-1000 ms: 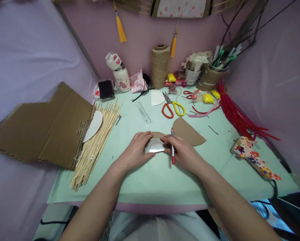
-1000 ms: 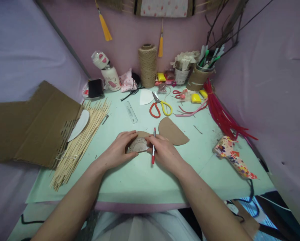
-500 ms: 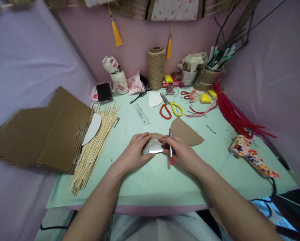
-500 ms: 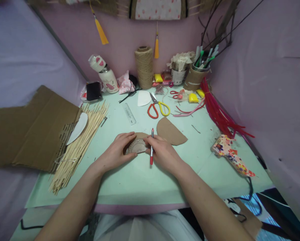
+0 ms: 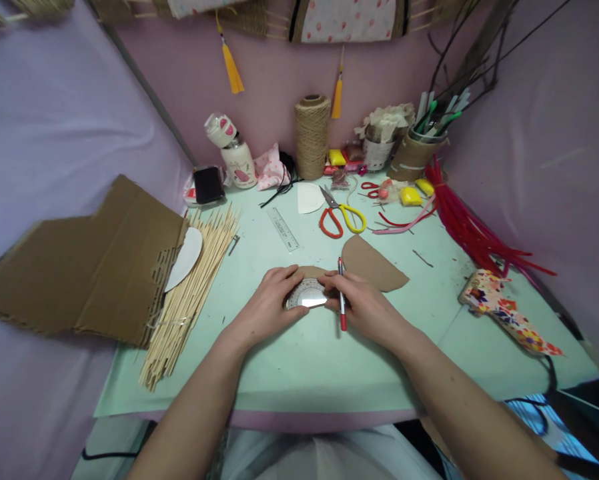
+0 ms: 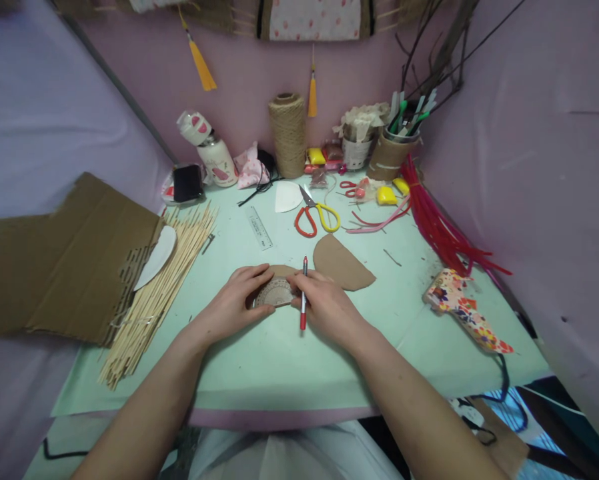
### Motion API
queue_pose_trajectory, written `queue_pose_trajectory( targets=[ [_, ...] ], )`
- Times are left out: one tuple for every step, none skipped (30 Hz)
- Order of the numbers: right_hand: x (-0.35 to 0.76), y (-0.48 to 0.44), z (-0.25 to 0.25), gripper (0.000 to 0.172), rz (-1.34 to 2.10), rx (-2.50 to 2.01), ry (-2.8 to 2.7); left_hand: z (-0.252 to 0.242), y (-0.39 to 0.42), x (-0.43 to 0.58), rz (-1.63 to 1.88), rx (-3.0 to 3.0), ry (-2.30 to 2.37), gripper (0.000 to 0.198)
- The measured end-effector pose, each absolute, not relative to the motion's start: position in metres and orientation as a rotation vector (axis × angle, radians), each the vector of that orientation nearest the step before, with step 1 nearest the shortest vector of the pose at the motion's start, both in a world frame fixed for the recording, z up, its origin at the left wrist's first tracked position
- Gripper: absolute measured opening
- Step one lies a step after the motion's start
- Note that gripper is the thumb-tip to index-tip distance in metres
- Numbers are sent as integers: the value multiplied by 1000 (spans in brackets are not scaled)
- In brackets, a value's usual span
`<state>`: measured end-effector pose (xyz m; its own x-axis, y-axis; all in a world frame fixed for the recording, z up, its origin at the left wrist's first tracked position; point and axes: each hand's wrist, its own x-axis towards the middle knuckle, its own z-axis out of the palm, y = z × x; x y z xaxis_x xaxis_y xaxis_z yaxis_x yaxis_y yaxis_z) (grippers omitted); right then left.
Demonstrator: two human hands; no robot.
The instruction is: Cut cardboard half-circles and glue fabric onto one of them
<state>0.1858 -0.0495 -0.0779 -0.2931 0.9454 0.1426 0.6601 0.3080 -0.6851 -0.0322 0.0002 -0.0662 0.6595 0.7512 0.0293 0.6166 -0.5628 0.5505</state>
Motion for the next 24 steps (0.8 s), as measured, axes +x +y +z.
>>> queue_pose_trajectory(
  targets=[
    [186,-50,-78,15,698,-1420,-2045,-66,0,-32,348,2373,1064,58],
    [186,-50,-77,18,696,-1421,-2044,-66,0,-32,341,2374,1067,58],
    [186,-50,-77,19,695,-1421,-2042,-65,0,-32,335,2375,1069,58],
    [186,-50,-77,20,694,-1420,-2042,-65,0,-32,330,2376,1071,58],
    [186,-50,-77,21,694,-1419,-2044,-65,0,-32,327,2376,1072,58],
    [186,-50,-77,20,695,-1418,-2047,-65,0,-32,326,2375,1072,58],
    [186,-50,-77,20,696,-1419,-2049,-65,0,-32,328,2374,1072,59],
    [186,-50,-77,20,697,-1419,-2052,-64,0,-32,333,2371,1071,59],
    [186,-50,-77,20,695,-1419,-2053,-64,0,-32,341,2368,1070,59],
    [186,-50,-77,20,693,-1419,-2054,-64,-1,-32,353,2363,1072,59],
    [186,-50,-77,21,690,-1417,-2056,-64,-2,-32,363,2358,1074,59],
    [186,-50,-77,21,689,-1415,-2059,-65,-2,-33,374,2352,1077,59],
    [186,-50,-77,21,689,-1412,-2061,-66,-3,-33,382,2347,1080,59],
    [186,-50,-77,21,693,-1412,-2065,-67,-4,-34,391,2343,1087,60],
    [186,-50,-78,21,696,-1417,-2066,-68,-5,-34,402,2341,1095,61],
    [186,-49,-78,21,699,-1425,-2066,-70,-6,-35,411,2340,1102,62],
    [186,-49,-79,21,702,-1434,-2064,-71,-7,-35,419,2341,1108,63],
    [186,-49,-79,20,705,-1442,-2063,-72,-7,-36,424,2342,1112,64],
    [186,-49,-79,19,707,-1445,-2063,-73,-7,-36,430,2343,1112,64],
    [186,-48,-80,18,709,-1443,-2065,-74,-7,-36,434,2343,1111,63],
    [186,-48,-80,18,711,-1437,-2068,-74,-7,-36,433,2342,1111,63],
    [186,-48,-80,18,713,-1429,-2071,-74,-7,-36,430,2339,1114,62],
    [186,-49,-80,18,712,-1425,-2072,-73,-7,-36,424,2337,1118,61],
    [186,-49,-80,19,712,-1425,-2072,-73,-6,-36,415,2335,1124,60]
  ],
)
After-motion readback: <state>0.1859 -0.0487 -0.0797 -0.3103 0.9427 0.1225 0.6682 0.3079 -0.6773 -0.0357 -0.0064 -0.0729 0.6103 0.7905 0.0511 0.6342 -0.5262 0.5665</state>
